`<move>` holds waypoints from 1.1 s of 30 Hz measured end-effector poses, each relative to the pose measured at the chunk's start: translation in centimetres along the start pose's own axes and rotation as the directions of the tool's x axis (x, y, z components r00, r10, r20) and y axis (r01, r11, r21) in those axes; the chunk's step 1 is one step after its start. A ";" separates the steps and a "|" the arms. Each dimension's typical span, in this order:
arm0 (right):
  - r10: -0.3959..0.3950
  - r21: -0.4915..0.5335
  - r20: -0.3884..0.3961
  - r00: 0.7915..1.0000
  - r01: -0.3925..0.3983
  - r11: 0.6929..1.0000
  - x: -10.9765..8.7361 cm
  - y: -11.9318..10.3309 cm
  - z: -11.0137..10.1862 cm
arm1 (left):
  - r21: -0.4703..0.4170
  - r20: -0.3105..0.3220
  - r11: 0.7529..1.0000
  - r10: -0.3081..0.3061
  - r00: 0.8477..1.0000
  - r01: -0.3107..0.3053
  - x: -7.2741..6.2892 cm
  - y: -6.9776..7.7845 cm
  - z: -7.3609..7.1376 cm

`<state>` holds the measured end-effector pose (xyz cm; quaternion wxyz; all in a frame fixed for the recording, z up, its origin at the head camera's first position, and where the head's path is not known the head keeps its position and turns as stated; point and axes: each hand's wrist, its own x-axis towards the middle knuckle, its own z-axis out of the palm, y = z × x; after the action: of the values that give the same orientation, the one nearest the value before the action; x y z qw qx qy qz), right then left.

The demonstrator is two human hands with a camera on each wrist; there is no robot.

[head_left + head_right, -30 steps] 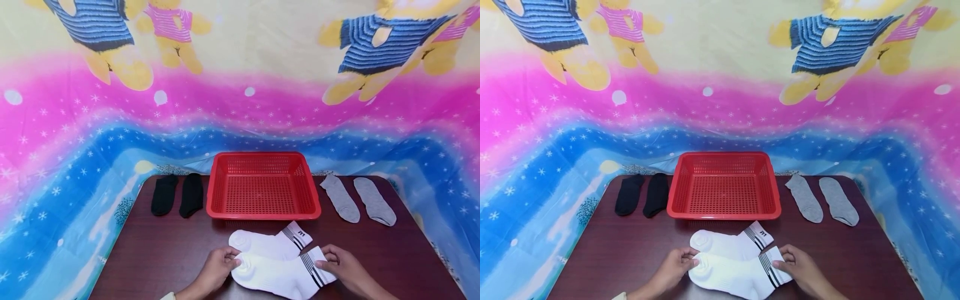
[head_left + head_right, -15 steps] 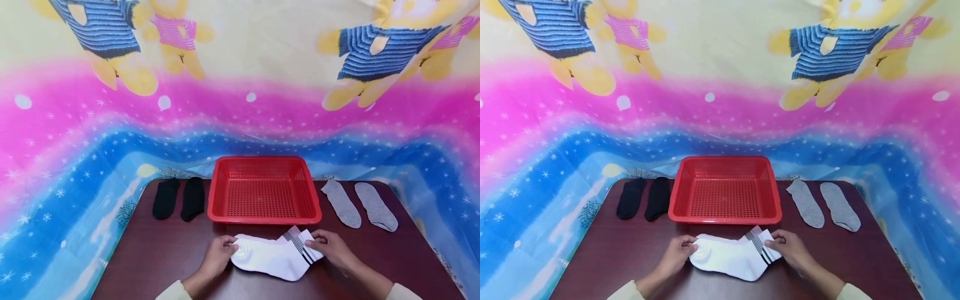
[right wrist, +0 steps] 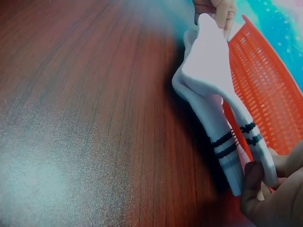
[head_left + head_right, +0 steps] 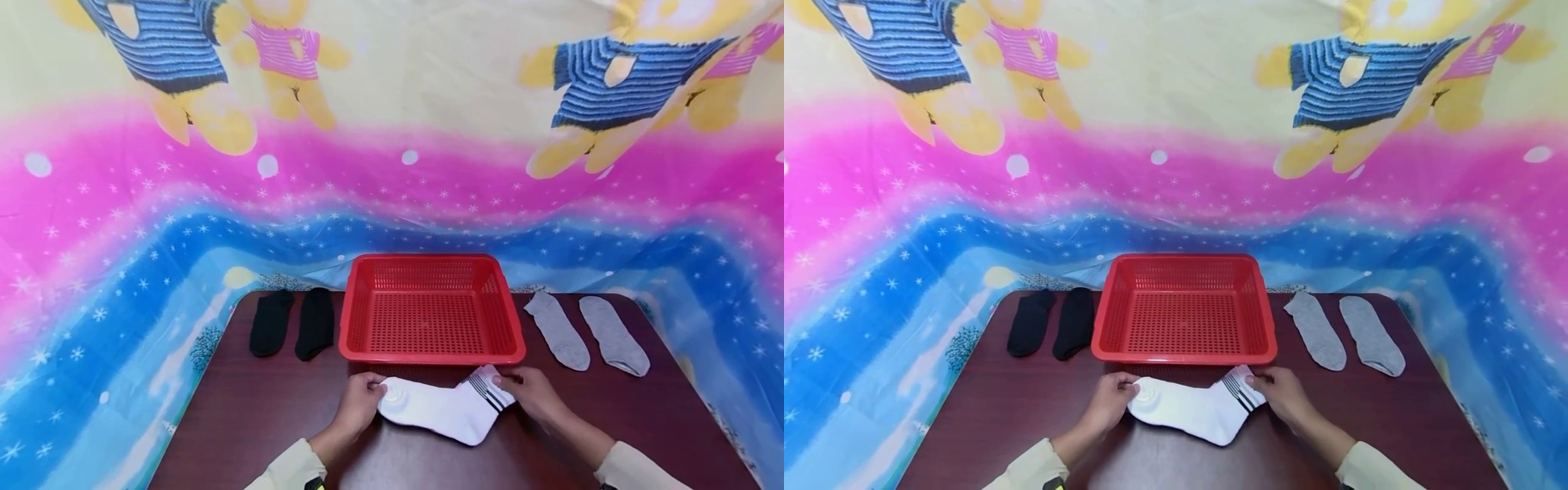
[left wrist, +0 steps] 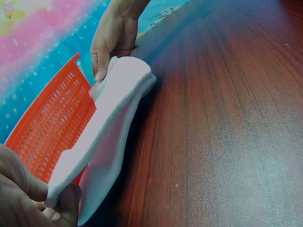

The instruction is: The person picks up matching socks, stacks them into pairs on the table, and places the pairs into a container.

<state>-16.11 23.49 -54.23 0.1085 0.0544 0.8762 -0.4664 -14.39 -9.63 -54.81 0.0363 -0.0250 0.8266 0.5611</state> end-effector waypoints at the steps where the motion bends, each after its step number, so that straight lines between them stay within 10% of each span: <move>1: -0.013 -0.013 -0.009 1.000 0.013 1.000 0.1 0.1 0.1 | 0.010 -0.004 1.000 0.002 1.000 -0.002 0.1 0.1 0.0; 16: -0.176 -0.243 -0.093 0.980 0.149 0.958 0.9 1.5 1.6 | 0.305 -0.034 0.943 0.147 0.989 -0.130 0.3 -1.0 0.0; 28: -0.218 -0.289 -0.100 0.971 0.181 0.940 1.2 1.7 1.7 | 0.553 -0.031 0.797 0.309 0.950 -0.242 -0.2 -0.9 0.6; 33: -0.190 -0.272 -0.084 0.978 0.161 0.949 0.9 1.5 1.5 | 0.506 -0.019 0.839 0.240 0.971 -0.198 0.0 -0.6 0.6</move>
<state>-16.53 23.02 -56.46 0.0247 -0.0135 0.9364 -0.3497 -14.28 -9.29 -55.54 -0.0563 0.0570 0.9419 0.3263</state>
